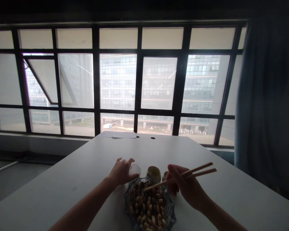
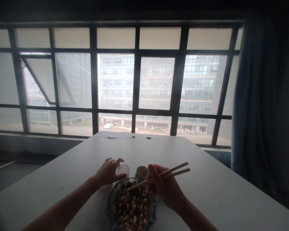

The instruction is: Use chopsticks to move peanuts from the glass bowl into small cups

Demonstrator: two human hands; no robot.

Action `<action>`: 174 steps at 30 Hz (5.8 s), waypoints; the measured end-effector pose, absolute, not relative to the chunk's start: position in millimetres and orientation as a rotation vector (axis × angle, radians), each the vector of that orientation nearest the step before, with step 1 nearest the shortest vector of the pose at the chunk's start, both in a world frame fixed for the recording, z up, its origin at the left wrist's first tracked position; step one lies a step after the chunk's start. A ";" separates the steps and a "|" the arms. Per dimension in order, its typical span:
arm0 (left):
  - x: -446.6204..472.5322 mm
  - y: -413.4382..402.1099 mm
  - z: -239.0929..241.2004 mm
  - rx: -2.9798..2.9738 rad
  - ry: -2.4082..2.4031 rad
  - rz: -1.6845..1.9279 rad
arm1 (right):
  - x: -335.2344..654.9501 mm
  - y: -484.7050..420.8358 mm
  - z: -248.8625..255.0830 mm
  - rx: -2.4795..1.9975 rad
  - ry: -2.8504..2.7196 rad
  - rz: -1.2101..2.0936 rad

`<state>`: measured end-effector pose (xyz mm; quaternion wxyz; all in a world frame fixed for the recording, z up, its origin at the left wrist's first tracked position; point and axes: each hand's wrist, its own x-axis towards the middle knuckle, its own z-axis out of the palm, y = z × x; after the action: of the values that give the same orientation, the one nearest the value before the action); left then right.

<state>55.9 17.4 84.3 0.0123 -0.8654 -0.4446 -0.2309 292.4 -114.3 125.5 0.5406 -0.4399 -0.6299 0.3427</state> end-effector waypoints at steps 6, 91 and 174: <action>53.0 21.6 84.3 -2.733 -1.421 -0.668 | 302.6 -130.6 108.5 -1.181 -1.505 1.040; -12.3 3.7 11.0 -2.705 -1.661 -1.294 | 300.5 -143.3 83.1 -1.104 -1.775 0.632; -12.8 4.2 10.0 -2.702 -1.575 -1.248 | 325.0 -177.7 17.0 -0.880 -1.757 0.121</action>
<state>-12.8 4.2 10.0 -0.1127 -0.7974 -0.4647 -0.3682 325.0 -177.7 17.0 0.5533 -0.3724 -0.7433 0.0512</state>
